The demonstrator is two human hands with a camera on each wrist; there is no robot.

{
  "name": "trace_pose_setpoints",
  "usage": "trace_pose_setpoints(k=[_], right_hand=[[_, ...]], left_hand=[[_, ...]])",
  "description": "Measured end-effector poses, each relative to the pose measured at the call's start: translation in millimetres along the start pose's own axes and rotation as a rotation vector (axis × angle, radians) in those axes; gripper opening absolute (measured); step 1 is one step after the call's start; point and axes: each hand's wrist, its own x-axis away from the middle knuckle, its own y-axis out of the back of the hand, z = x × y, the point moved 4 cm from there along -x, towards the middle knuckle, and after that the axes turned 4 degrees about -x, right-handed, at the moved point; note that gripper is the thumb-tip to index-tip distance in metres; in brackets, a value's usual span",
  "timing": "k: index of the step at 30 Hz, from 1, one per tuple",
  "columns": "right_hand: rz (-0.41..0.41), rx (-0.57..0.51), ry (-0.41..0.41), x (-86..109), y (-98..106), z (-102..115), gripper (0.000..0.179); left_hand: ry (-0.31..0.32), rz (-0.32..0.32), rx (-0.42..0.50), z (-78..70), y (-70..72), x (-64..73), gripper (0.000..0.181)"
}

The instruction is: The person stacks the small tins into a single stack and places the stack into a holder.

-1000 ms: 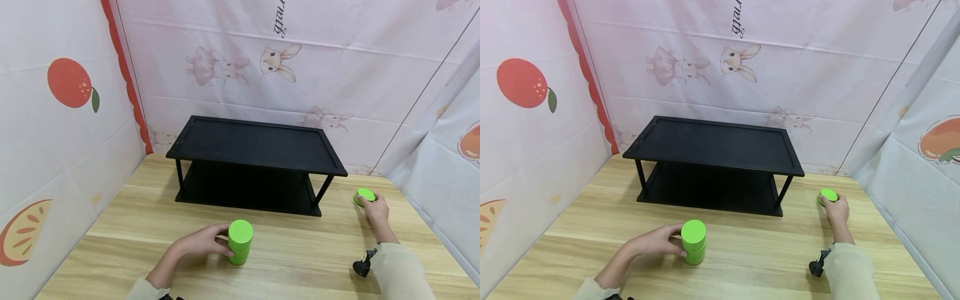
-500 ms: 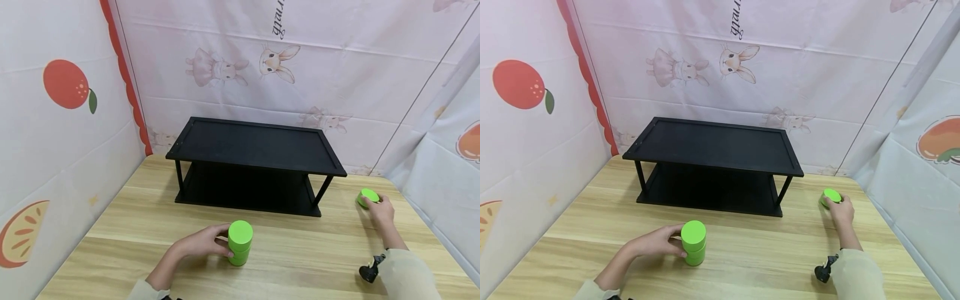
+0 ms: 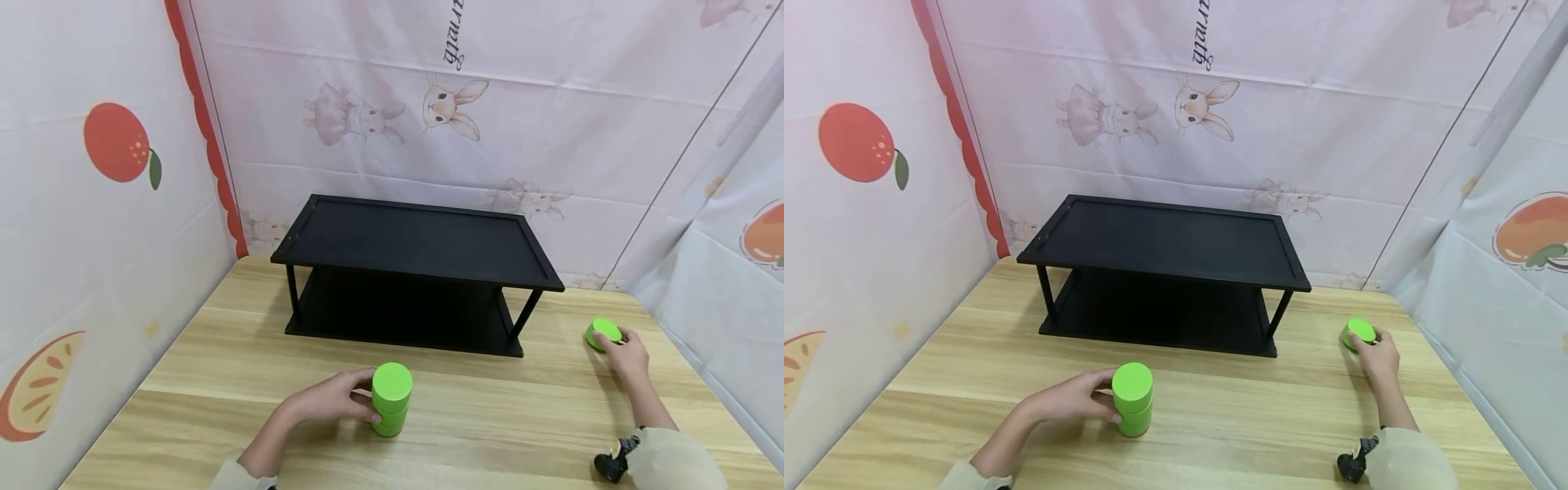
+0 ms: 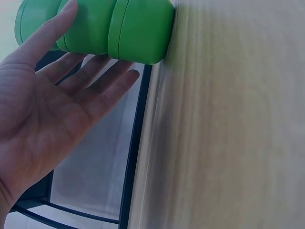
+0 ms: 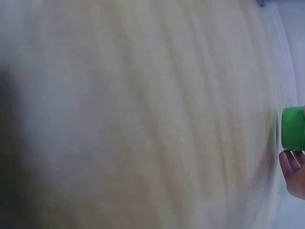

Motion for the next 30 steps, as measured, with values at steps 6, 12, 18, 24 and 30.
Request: trace_pose_setpoints(k=[6,12,18,24,30], right_hand=[[-0.013,0.043,0.022,2.4,-1.7,-2.5,0.074],[-0.01,0.06,0.019,6.5,-1.1,-4.9,0.074],[-0.001,0.06,0.039,7.3,0.3,-3.4,0.074],[0.013,0.057,0.061,7.5,1.1,-1.9,0.075],[0.035,0.03,0.111,11.4,0.9,2.2,0.076]], left_hand=[[-0.01,0.008,-0.013,2.8,1.0,0.5,0.056],[0.008,0.005,-0.018,3.2,-0.1,0.6,0.056],[0.009,0.0,0.006,0.6,-0.1,0.3,0.056],[0.007,0.0,0.024,0.3,0.4,-0.4,0.056],[-0.001,0.003,0.031,0.8,0.3,-0.9,0.055]])
